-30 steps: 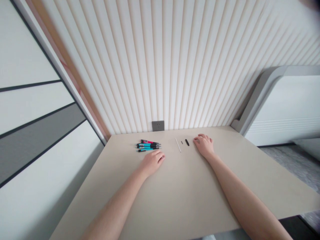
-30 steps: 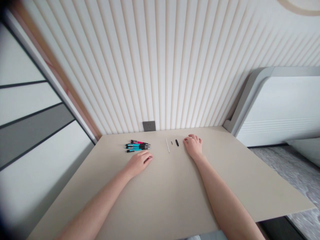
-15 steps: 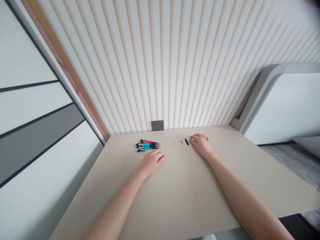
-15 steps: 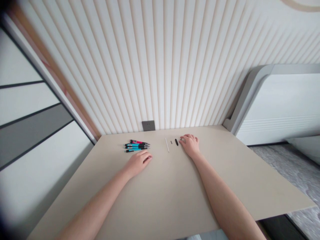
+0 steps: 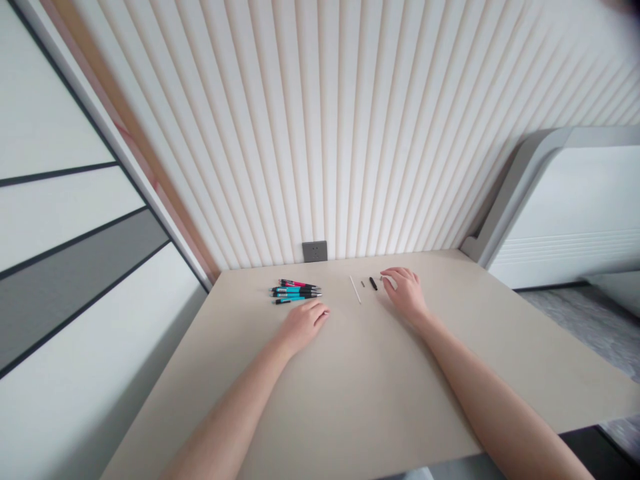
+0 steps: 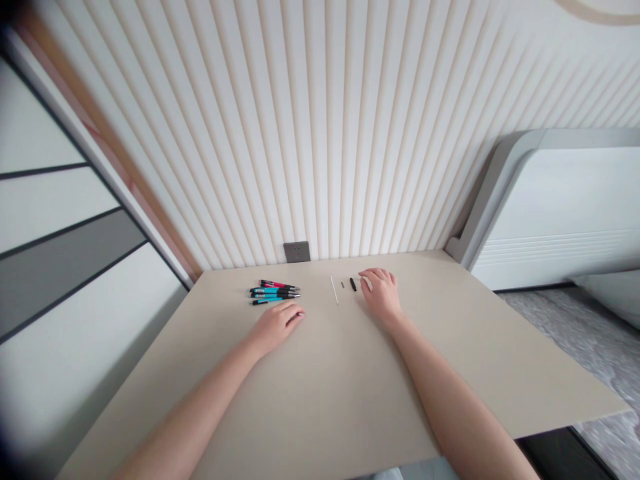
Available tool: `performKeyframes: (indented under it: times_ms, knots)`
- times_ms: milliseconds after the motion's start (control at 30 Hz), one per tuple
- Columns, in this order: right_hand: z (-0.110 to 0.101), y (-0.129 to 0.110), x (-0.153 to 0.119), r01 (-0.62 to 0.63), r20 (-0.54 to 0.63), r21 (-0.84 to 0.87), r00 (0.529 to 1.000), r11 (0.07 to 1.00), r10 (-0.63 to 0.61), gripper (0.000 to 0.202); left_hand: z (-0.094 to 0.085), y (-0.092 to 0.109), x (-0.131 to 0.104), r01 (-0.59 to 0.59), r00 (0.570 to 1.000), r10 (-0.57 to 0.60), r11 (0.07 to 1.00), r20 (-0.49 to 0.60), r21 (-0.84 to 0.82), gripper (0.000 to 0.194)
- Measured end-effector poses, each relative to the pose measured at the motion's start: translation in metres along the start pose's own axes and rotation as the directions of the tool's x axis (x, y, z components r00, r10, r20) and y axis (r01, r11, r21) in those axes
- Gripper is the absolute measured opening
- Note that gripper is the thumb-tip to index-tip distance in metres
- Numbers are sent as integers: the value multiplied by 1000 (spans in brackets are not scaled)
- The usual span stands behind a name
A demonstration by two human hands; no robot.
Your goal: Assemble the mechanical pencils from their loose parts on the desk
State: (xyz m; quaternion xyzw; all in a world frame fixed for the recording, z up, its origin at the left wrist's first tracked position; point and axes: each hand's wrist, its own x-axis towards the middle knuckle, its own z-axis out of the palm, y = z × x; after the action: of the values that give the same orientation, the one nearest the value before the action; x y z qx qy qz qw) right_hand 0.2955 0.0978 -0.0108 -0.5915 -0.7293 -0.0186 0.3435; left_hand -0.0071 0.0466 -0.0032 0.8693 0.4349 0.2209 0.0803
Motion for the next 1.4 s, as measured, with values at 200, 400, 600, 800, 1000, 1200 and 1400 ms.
performKeyframes:
  times_ms: [200, 400, 600, 800, 1000, 1200, 1400]
  knots:
    - [6, -69, -21, 292, 67, 197, 948, 936, -310, 22, 0, 1, 0, -26, 999, 23, 998, -38, -62, 16]
    - [11, -103, -37, 345, 131, 262, 912, 901, -388, 17, 3, 6, 2, -42, 995, 29, 991, -100, -127, 17]
    - [8, -100, -34, 369, 128, 248, 904, 896, -407, 22, 4, 8, 2, -37, 992, 20, 991, -128, -130, 14]
    - [-1, -40, -5, 71, 31, -49, 997, 996, -70, 28, 0, 8, 0, -32, 995, 25, 997, -98, -64, 15]
    - [-2, 22, 6, -215, 65, -282, 968, 935, 242, 30, 1, 10, 2, -105, 994, 104, 995, -34, -4, 16]
    - [4, 19, 7, -174, 108, -358, 968, 917, 225, 28, 2, 8, 2, -118, 993, 119, 993, -28, 29, 16]
    - [4, 21, 9, -188, 121, -371, 961, 909, 248, 28, 4, 6, 2, -128, 991, 129, 991, -35, 47, 15]
